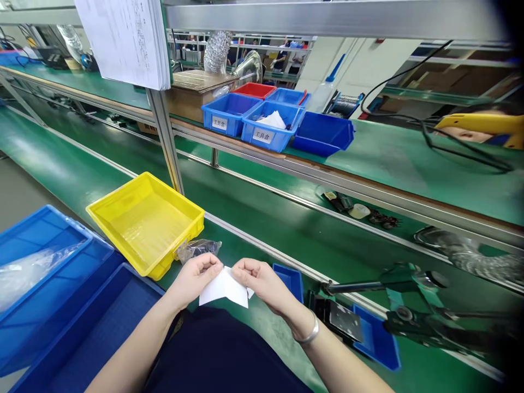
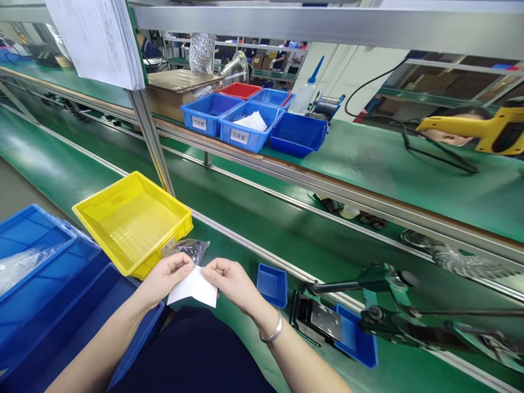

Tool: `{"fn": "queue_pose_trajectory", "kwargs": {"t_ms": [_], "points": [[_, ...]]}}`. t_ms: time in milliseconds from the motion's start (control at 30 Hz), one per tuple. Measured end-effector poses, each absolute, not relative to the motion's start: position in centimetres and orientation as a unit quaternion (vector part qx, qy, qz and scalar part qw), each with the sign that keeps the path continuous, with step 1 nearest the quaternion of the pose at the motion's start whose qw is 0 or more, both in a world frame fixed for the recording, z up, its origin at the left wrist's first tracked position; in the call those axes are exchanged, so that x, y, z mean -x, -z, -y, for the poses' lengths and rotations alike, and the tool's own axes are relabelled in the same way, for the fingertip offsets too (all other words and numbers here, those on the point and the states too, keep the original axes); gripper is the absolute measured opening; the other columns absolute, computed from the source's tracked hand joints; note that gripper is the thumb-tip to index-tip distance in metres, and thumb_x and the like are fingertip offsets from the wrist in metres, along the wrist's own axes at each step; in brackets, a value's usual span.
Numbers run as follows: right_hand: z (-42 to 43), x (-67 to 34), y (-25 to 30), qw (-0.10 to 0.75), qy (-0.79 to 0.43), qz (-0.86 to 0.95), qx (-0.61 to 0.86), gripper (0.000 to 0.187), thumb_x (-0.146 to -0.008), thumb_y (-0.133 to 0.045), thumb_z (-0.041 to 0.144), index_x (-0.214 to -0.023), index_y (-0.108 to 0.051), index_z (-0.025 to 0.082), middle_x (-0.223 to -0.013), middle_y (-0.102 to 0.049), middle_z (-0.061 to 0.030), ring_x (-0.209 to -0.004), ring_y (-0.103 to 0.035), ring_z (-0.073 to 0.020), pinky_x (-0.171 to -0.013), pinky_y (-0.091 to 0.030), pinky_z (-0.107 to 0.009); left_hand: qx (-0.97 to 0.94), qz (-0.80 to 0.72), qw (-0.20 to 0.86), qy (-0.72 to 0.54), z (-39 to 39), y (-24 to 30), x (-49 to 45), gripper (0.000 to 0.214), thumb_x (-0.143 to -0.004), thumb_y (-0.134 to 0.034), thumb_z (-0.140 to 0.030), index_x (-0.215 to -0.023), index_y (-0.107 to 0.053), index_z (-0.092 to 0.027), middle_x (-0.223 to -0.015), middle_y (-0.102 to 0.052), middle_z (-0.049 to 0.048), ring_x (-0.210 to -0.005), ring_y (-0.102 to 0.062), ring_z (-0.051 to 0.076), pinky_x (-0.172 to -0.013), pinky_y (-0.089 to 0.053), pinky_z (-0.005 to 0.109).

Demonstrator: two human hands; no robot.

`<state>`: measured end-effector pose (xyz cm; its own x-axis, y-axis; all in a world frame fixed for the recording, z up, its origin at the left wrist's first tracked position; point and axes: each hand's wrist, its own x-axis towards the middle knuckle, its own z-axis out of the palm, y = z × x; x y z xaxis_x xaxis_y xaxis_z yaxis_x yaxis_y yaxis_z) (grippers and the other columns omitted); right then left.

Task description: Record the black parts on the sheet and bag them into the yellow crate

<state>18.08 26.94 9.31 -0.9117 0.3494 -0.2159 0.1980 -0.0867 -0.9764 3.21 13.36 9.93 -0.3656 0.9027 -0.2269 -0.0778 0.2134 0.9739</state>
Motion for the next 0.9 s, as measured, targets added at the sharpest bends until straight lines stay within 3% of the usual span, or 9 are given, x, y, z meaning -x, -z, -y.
{"fn": "queue_pose_trajectory", "kwargs": {"t_ms": [133, 333, 400, 533, 633, 700, 800, 900], "points": [[-27.6, -18.4, -8.6, 0.066, -0.707, 0.669, 0.221, 0.047, -0.078, -0.065, 0.061, -0.068, -0.054, 0.017, -0.056, -0.05, 0.0034, -0.05, -0.045, -0.0092, -0.048, -0.032, -0.023, -0.297, -0.627, 0.489, -0.529, -13.7, -9.5, -3.3, 0.045, -0.082, -0.062, -0.057, -0.076, -0.056, -0.014, -0.066, -0.046, -0.0031, -0.059, -0.037, 0.008, -0.052, -0.027, 0.02], [-28.1, -18.1, -9.0, 0.119, -0.58, 0.774, 0.223, 0.043, -0.085, -0.059, 0.056, -0.067, -0.057, 0.017, -0.061, -0.053, 0.0011, -0.058, -0.046, -0.0112, -0.053, -0.033, -0.024, -0.229, -0.627, 0.496, -0.556, -14.7, -8.0, -3.5, 0.05, -0.072, -0.072, -0.06, -0.067, -0.053, -0.014, -0.058, -0.047, -0.0039, -0.052, -0.037, 0.006, -0.046, -0.026, 0.018], [-28.7, -18.3, -9.0, 0.183, -0.532, 0.789, 0.246, 0.041, -0.088, -0.055, 0.053, -0.068, -0.059, 0.017, -0.063, -0.055, 0.0005, -0.059, -0.047, -0.0118, -0.055, -0.034, -0.025, -0.207, -0.647, 0.473, -0.562, -14.8, -7.4, -2.6, 0.052, -0.068, -0.073, -0.062, -0.067, -0.056, -0.014, -0.055, -0.047, -0.004, -0.048, -0.037, 0.006, -0.043, -0.024, 0.018], [-31.6, -20.6, -8.7, 0.406, -0.446, 0.699, 0.385, 0.038, -0.088, -0.055, 0.053, -0.073, -0.06, 0.018, -0.066, -0.055, 0.0005, -0.063, -0.047, -0.0129, -0.058, -0.036, -0.024, -0.081, -0.681, 0.341, -0.643, -13.7, -5.8, 0.8, 0.06, -0.056, -0.078, -0.067, -0.071, -0.061, -0.011, -0.051, -0.045, -0.0055, -0.044, -0.032, 0.004, -0.038, -0.021, 0.017], [-34.4, -23.2, -7.5, 0.456, -0.463, 0.618, 0.441, 0.038, -0.085, -0.057, 0.056, -0.08, -0.06, 0.018, -0.066, -0.054, 0.001, -0.06, -0.046, -0.013, -0.054, -0.035, -0.024, -0.035, -0.673, 0.238, -0.699, -13.7, -6.0, 3.5, 0.065, -0.049, -0.08, -0.065, -0.08, -0.063, -0.011, -0.056, -0.052, -0.0045, -0.046, -0.038, 0.005, -0.04, -0.031, 0.016], [-35.4, -24.3, -6.4, 0.438, -0.492, 0.607, 0.445, 0.04, -0.085, -0.056, 0.059, -0.081, -0.059, 0.019, -0.061, -0.051, 0.0023, -0.057, -0.044, -0.013, -0.053, -0.034, -0.024, -0.078, -0.662, 0.216, -0.714, -15.4, -7.8, 4.4, 0.066, -0.053, -0.081, -0.06, -0.094, -0.062, -0.012, -0.069, -0.063, 0.0003, -0.055, -0.053, 0.01, -0.049, -0.044, 0.019], [-35.3, -24.7, -4.7, 0.393, -0.528, 0.617, 0.432, 0.047, -0.083, -0.053, 0.064, -0.073, -0.056, 0.019, -0.056, -0.045, 0.0034, -0.054, -0.041, -0.0127, -0.052, -0.033, -0.025, -0.214, -0.632, 0.165, -0.726, -20.5, -13.8, 4.0, 0.059, -0.072, -0.074, -0.048, -0.119, -0.052, -0.02, -0.094, -0.07, 0.0052, -0.072, -0.066, 0.016, -0.068, -0.055, 0.029], [-33.9, -24.6, -2.9, 0.338, -0.57, 0.629, 0.407, 0.052, -0.079, -0.053, 0.07, -0.066, -0.055, 0.019, -0.055, -0.042, 0.0034, -0.052, -0.039, -0.0118, -0.051, -0.033, -0.025, -0.369, -0.609, 0.034, -0.702, -27.5, -21.7, 2.7, 0.04, -0.086, -0.061, -0.038, -0.121, -0.051, -0.021, -0.088, -0.069, 0.0032, -0.077, -0.067, 0.016, -0.073, -0.053, 0.027]]}}
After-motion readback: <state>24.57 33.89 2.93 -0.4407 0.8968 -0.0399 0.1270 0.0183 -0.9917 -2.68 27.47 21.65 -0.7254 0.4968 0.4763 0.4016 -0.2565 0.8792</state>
